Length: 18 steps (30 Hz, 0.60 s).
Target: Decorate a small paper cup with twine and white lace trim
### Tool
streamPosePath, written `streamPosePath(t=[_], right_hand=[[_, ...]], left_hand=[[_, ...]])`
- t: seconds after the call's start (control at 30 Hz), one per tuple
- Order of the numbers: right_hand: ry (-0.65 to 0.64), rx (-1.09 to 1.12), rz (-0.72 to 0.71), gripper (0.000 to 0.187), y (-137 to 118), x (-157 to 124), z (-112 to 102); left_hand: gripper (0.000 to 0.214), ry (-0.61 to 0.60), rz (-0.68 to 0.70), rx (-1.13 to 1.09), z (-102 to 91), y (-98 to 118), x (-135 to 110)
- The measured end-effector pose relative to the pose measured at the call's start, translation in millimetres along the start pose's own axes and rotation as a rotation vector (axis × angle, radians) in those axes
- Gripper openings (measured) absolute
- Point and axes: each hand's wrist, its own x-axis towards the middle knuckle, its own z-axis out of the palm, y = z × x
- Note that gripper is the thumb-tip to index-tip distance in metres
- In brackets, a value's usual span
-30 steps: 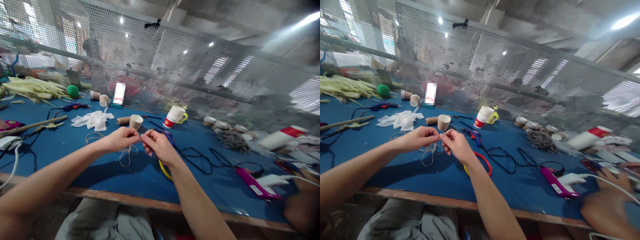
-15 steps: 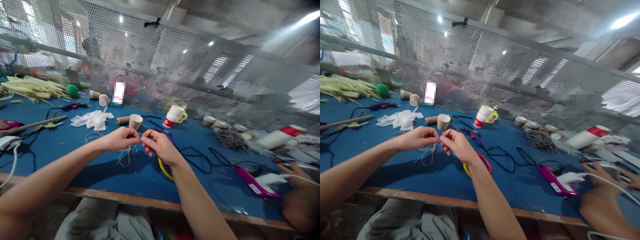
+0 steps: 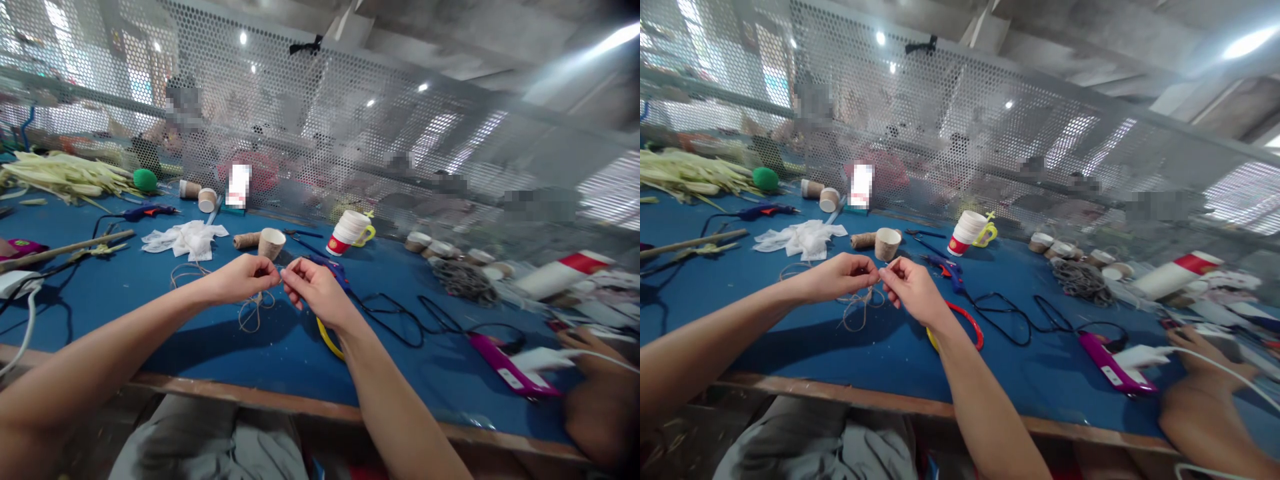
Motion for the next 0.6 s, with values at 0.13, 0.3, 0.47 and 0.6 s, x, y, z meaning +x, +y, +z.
streamPosePath(t=[0.13, 0.3, 0.47, 0.6], right_hand=[[-0.034, 0.056, 0.005, 0.03, -1.1, -0.8, -0.9], [-0.072, 0.107, 0.005, 0.029, -2.5, -3.8, -1.7], [-0.101, 0.125, 0.007, 0.027, -2.5, -4.5, -2.3], [-0.039, 0.081, 0.017, 0.029, -0.8, -1.7, -0.4]], left_hand=[[0.018, -0.087, -0.064, -0.168, -1.8, -1.9, -0.3], [0.017, -0.182, -0.071, -0.305, -5.2, -3.7, -0.3], [0.017, -0.215, -0.087, -0.342, -6.5, -3.7, -1.2], [0.018, -0.13, -0.068, -0.247, -3.1, -2.8, -0.5]])
